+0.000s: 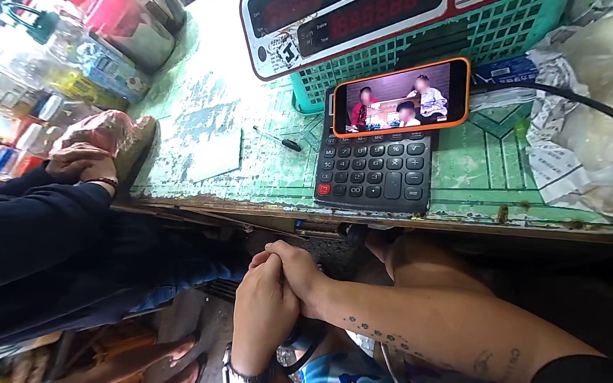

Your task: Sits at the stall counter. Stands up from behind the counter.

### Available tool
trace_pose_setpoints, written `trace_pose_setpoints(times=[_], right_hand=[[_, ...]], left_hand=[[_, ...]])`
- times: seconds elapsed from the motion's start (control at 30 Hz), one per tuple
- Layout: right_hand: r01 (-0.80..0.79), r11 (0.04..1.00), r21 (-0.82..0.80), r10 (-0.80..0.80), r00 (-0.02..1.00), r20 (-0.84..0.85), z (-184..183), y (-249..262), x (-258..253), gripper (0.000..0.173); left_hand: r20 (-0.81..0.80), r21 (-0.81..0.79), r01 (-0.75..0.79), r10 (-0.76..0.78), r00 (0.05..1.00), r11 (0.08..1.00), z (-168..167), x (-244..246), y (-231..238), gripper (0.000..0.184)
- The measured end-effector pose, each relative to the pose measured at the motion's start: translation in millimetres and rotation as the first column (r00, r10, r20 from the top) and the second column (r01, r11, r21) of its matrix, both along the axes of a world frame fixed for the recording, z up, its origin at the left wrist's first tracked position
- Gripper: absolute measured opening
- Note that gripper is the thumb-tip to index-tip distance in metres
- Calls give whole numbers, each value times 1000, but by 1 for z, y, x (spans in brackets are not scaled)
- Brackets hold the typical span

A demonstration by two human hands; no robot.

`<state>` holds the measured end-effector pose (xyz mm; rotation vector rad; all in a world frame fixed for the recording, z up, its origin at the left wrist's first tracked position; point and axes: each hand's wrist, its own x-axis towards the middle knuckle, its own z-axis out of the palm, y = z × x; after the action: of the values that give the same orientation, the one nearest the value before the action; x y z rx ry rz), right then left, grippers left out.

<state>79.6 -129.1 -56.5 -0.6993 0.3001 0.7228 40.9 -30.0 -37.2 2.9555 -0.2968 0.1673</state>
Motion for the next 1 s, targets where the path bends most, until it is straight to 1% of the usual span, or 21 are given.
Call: trace_pose_setpoints(times=[0.57,1.0], right_hand=[[-2,1000,2,2,1000,-7,0,-1,1,44],[19,1000,14,-19,1000,-24,-2,1,1,45]], left_hand=[[2,-11,1,-1,1000,1000,-1,1,0,16],[-11,-25,-1,1,1000,1000,-1,2,0,18]])
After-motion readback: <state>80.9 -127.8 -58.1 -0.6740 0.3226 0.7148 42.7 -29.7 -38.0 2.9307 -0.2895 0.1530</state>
